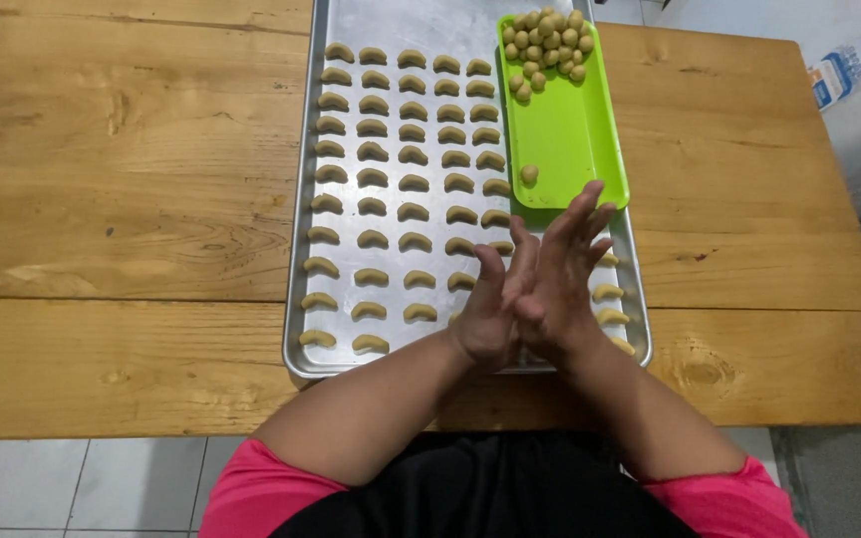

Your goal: Shaping small balls of dough into crescent-shaped cookies and placing them on a baking tray.

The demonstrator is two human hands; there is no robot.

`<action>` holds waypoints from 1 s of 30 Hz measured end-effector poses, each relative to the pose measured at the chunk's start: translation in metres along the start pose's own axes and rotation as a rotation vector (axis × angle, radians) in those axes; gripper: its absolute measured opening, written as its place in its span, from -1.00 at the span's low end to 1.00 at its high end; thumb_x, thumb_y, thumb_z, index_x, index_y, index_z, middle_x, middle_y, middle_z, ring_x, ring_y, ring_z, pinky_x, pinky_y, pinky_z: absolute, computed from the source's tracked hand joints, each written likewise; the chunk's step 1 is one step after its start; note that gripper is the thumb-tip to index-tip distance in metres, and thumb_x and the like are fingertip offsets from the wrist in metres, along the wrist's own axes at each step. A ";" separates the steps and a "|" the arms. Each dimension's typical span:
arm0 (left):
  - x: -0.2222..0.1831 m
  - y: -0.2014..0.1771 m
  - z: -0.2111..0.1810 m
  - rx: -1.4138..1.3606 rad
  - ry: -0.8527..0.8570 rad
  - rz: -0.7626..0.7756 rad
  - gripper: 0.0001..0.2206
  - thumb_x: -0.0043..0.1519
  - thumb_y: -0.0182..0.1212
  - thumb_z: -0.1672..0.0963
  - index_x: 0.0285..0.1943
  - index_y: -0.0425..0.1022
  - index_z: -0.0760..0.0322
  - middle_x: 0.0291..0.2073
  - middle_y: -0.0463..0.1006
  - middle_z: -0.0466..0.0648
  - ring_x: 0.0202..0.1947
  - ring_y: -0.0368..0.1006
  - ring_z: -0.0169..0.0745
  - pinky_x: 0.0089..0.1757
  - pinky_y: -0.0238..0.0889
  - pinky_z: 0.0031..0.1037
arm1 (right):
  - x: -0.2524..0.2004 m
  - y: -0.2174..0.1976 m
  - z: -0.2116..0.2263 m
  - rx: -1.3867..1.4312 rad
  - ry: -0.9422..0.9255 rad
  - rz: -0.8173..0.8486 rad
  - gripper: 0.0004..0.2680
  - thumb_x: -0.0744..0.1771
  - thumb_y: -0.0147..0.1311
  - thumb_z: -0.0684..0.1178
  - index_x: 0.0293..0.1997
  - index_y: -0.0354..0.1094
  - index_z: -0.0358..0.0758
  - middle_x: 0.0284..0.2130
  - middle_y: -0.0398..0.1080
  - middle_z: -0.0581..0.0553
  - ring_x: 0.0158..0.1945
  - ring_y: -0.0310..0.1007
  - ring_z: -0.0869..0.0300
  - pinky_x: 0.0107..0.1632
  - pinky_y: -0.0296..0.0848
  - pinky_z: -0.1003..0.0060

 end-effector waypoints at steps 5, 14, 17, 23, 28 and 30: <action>0.004 -0.034 0.030 -0.148 0.021 -0.075 -0.17 0.33 -0.30 -0.30 0.62 -0.21 0.19 0.32 0.31 -0.22 0.41 0.14 -0.32 0.46 -0.39 -0.21 | -0.013 -0.004 0.037 -0.040 -0.149 -0.041 -0.01 0.19 -0.78 0.77 0.52 -0.82 -0.43 0.48 -0.81 -0.49 0.47 -1.03 -0.32 0.36 -0.61 -0.48; 0.014 -0.081 0.061 0.092 0.151 0.160 0.04 0.12 -0.38 -0.39 0.60 -0.27 0.31 0.54 -0.18 0.04 0.56 -0.24 -0.06 0.44 -0.49 0.06 | 0.012 -0.011 0.010 -0.019 0.065 -0.007 -0.01 0.17 -0.95 0.76 0.52 -0.82 -0.45 0.48 -0.79 -0.54 0.46 -0.93 -0.48 0.34 -0.54 -0.60; 0.013 -0.081 0.063 0.139 0.251 0.257 0.09 0.11 -0.39 -0.39 0.61 -0.36 0.43 0.60 -0.38 0.11 0.58 -0.33 0.04 0.42 -0.43 0.12 | 0.008 -0.005 0.006 -0.021 0.041 0.018 0.00 0.17 -0.94 0.76 0.52 -0.81 -0.46 0.48 -0.80 -0.52 0.46 -0.95 -0.45 0.35 -0.60 -0.55; 0.012 -0.011 -0.006 -0.158 -0.082 0.065 -0.11 0.31 -0.35 -0.33 0.66 -0.21 0.23 0.18 0.31 0.01 0.27 0.20 -0.38 0.40 -0.22 -0.38 | 0.001 0.005 -0.002 -0.044 0.020 0.054 0.02 0.16 -0.91 0.78 0.52 -0.79 -0.49 0.48 -0.80 -0.52 0.46 -0.95 -0.46 0.34 -0.68 -0.53; 0.008 -0.038 0.019 -0.260 -0.093 0.007 -0.10 0.30 -0.33 -0.35 0.65 -0.15 0.23 0.21 0.37 0.11 0.22 0.34 -0.17 0.33 0.00 -0.30 | -0.009 0.007 0.004 0.070 -0.048 0.170 0.10 0.08 -0.85 0.84 0.51 -0.79 -0.48 0.50 -0.76 -0.49 0.46 -1.02 -0.38 0.26 -0.84 -0.50; 0.008 -0.061 0.041 -0.332 -0.112 -0.026 -0.08 0.29 -0.32 -0.37 0.64 -0.11 0.24 0.23 0.42 0.18 0.18 0.43 -0.01 0.27 0.16 -0.24 | 0.010 -0.019 0.020 0.084 0.064 0.205 0.03 0.13 -0.84 0.81 0.51 -0.83 -0.40 0.48 -0.79 -0.53 0.42 -0.91 -0.61 0.19 -0.66 -0.74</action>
Point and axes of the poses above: each hand's wrist, its own x-axis towards the middle knuckle, its own y-axis out of the palm, z = x × y, the point moved 1 cm from there along x, towards the middle knuckle
